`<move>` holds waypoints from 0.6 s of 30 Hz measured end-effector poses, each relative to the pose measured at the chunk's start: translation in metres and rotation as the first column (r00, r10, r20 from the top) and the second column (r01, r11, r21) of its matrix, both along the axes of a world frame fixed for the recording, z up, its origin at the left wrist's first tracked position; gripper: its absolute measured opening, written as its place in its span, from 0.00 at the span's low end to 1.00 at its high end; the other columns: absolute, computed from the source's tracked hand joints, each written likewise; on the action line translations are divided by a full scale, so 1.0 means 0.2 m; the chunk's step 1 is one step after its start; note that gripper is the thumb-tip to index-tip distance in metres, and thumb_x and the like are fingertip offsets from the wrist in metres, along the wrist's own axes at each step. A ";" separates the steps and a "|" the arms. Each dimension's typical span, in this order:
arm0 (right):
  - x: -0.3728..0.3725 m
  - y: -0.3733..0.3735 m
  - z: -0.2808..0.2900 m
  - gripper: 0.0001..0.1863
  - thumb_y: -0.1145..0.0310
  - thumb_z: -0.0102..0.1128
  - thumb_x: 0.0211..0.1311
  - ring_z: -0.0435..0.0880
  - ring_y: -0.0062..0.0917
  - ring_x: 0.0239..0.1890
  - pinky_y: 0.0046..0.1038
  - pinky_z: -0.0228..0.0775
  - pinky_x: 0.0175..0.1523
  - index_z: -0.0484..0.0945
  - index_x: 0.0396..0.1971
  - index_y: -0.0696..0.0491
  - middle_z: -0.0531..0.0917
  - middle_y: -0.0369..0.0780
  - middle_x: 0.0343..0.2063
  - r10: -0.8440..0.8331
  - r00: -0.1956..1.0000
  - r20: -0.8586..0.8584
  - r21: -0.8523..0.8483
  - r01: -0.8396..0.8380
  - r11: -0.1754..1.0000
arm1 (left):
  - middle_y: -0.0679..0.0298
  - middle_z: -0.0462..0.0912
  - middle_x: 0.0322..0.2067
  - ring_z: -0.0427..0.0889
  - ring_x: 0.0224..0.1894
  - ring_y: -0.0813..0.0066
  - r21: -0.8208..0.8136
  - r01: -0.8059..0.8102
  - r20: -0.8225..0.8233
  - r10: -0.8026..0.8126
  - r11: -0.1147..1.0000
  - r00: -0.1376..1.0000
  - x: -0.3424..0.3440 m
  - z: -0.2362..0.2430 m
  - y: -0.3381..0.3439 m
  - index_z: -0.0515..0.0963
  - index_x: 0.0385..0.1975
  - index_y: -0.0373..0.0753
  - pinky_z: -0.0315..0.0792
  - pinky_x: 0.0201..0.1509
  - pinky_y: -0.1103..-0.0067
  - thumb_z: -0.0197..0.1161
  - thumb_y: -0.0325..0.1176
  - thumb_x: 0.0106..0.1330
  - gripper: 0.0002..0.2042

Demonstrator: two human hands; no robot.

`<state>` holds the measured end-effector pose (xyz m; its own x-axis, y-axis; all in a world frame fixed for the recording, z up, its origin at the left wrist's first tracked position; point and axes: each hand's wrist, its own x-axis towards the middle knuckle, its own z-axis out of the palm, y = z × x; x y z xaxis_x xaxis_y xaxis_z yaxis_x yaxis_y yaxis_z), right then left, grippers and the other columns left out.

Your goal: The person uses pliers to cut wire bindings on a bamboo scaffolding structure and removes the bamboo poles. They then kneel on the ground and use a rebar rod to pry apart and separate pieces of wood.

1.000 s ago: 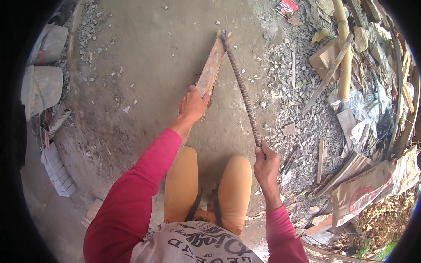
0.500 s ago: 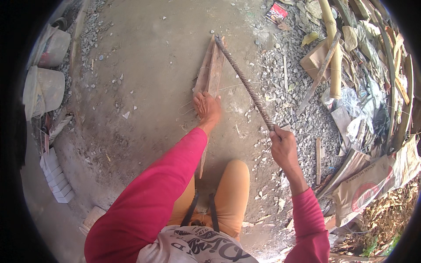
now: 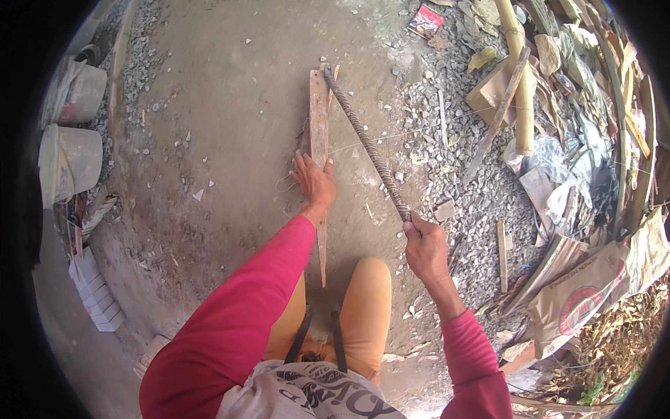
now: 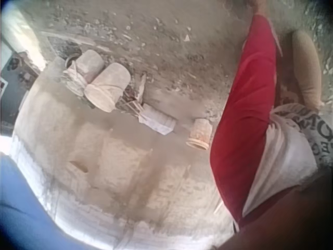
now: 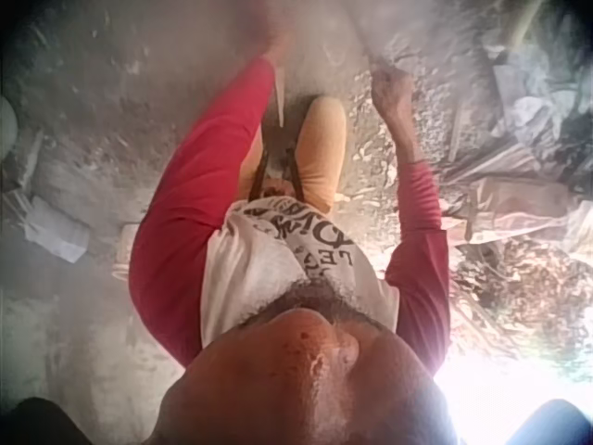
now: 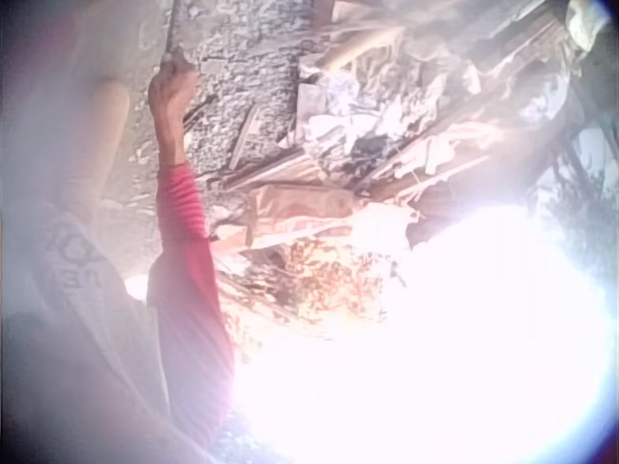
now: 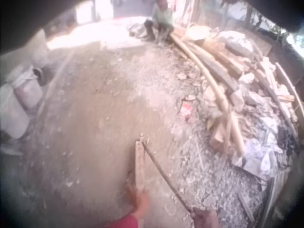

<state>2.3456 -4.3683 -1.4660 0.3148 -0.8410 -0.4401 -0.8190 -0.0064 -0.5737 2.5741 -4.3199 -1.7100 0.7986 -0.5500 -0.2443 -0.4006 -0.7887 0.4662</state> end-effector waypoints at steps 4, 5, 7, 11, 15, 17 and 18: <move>0.07 -0.01 0.00 0.15 0.70 0.61 0.72 0.70 0.27 0.22 0.35 0.70 0.34 0.83 0.51 0.64 0.75 0.51 0.19 -0.033 0.999 0.038 0.054 0.031 0.998 | 0.37 0.61 0.71 0.59 0.75 0.40 0.020 0.031 0.010 -0.031 0.999 0.999 0.12 -0.04 -0.05 0.57 0.72 0.20 0.49 0.79 0.44 0.68 0.43 0.71 0.41; 0.09 0.00 -0.01 0.14 0.70 0.61 0.72 0.69 0.27 0.22 0.36 0.69 0.33 0.83 0.51 0.64 0.74 0.51 0.18 -0.035 0.998 0.047 0.036 0.033 0.999 | 0.39 0.63 0.69 0.62 0.74 0.41 0.027 0.043 0.002 -0.043 0.999 0.999 0.15 -0.04 -0.05 0.56 0.73 0.20 0.51 0.79 0.46 0.69 0.42 0.70 0.41; 0.08 0.01 -0.03 0.14 0.70 0.61 0.72 0.70 0.28 0.22 0.36 0.69 0.33 0.83 0.51 0.63 0.74 0.51 0.18 -0.031 0.999 0.045 0.001 0.031 1.000 | 0.41 0.66 0.65 0.66 0.69 0.44 -0.006 0.059 -0.048 -0.059 0.998 0.997 0.16 -0.02 -0.05 0.56 0.73 0.19 0.59 0.75 0.50 0.70 0.42 0.70 0.42; 0.08 0.04 -0.05 0.17 0.70 0.61 0.72 0.74 0.29 0.23 0.36 0.71 0.35 0.83 0.54 0.63 0.77 0.53 0.21 -0.006 1.000 0.018 -0.054 0.007 0.999 | 0.39 0.68 0.63 0.69 0.66 0.44 -0.051 0.019 -0.222 -0.030 0.999 0.974 0.09 0.01 -0.06 0.54 0.73 0.17 0.63 0.72 0.57 0.70 0.40 0.69 0.43; 0.11 0.07 -0.08 0.19 0.69 0.62 0.72 0.78 0.30 0.24 0.36 0.73 0.36 0.82 0.57 0.63 0.80 0.54 0.22 0.042 0.999 0.022 -0.147 -0.038 0.988 | 0.38 0.69 0.59 0.70 0.62 0.43 -0.144 -0.002 -0.163 -0.021 0.990 0.986 -0.01 -0.02 -0.08 0.60 0.67 0.16 0.65 0.69 0.58 0.69 0.39 0.69 0.38; 0.14 0.08 -0.06 0.19 0.69 0.62 0.72 0.77 0.28 0.23 0.35 0.73 0.36 0.82 0.57 0.63 0.80 0.52 0.21 -0.005 0.999 0.035 -0.078 0.007 0.997 | 0.39 0.69 0.56 0.71 0.60 0.42 -0.141 -0.031 -0.192 0.004 0.989 0.981 -0.02 -0.04 -0.09 0.65 0.62 0.17 0.66 0.66 0.58 0.69 0.39 0.69 0.33; 0.17 0.09 -0.04 0.19 0.69 0.62 0.72 0.77 0.28 0.23 0.35 0.73 0.36 0.82 0.57 0.63 0.80 0.52 0.21 -0.038 0.999 0.039 -0.041 0.039 0.998 | 0.39 0.69 0.55 0.70 0.59 0.42 -0.159 -0.048 -0.185 0.018 0.986 0.983 -0.03 -0.04 -0.08 0.66 0.59 0.17 0.67 0.66 0.58 0.69 0.39 0.69 0.31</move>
<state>2.3800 -4.3494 -1.4736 0.2978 -0.8702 -0.3924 -0.7966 0.0000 -0.6045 2.5681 -4.3366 -1.7187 0.7671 -0.5685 -0.2973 -0.2723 -0.7081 0.6515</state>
